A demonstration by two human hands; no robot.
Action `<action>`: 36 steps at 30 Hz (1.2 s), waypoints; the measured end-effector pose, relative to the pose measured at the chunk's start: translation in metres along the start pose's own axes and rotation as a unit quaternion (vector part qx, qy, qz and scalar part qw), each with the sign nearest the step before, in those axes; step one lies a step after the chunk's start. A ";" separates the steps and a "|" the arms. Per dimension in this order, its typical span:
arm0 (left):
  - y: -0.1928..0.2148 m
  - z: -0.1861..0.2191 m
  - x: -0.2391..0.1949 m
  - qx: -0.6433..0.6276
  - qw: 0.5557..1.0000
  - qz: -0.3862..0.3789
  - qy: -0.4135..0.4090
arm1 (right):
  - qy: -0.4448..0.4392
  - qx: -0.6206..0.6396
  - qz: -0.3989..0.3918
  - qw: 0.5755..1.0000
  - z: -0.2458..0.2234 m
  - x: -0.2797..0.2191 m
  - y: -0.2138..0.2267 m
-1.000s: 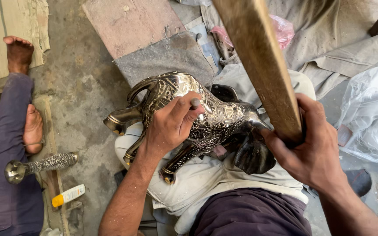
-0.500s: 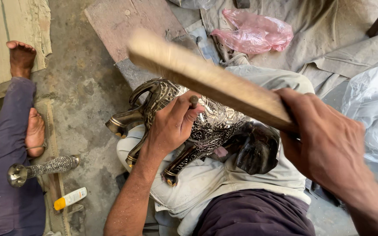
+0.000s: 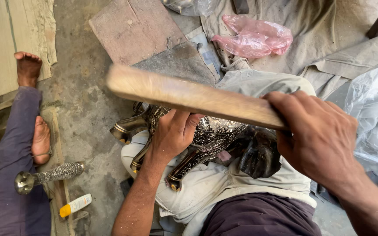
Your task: The person holds a metal elephant figurine on their lap and uses a chisel and wooden mallet to engrave patterns into its surface. They repeatedly strike the chisel to create detailed textures on the figurine's body.
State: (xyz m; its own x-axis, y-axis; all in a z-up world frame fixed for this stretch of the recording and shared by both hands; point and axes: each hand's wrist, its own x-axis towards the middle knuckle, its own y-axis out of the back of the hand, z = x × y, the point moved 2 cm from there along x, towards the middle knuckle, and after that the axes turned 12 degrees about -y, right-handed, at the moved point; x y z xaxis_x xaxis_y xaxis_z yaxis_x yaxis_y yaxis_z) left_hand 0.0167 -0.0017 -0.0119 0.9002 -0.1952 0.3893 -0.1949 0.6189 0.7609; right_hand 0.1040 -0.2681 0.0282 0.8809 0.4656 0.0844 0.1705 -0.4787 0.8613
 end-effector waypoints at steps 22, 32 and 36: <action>0.006 0.011 0.004 -0.016 0.999 0.034 0.017 | 0.005 0.031 -0.006 0.999 -0.003 0.008 0.002; 0.004 0.006 0.005 -0.012 1.000 0.024 -0.013 | -0.013 -0.100 -0.047 0.994 -0.013 0.016 0.011; 0.002 0.006 -0.002 -0.027 0.999 0.044 -0.002 | 0.005 0.097 0.020 0.995 -0.019 0.010 0.009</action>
State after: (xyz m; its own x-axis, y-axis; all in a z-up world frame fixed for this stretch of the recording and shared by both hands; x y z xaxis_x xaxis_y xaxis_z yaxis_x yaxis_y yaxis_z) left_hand 0.0118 -0.0045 -0.0079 0.8785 -0.1415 0.4564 -0.2523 0.6737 0.6946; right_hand 0.1057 -0.2536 0.0462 0.8840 0.4512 0.1225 0.2190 -0.6310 0.7442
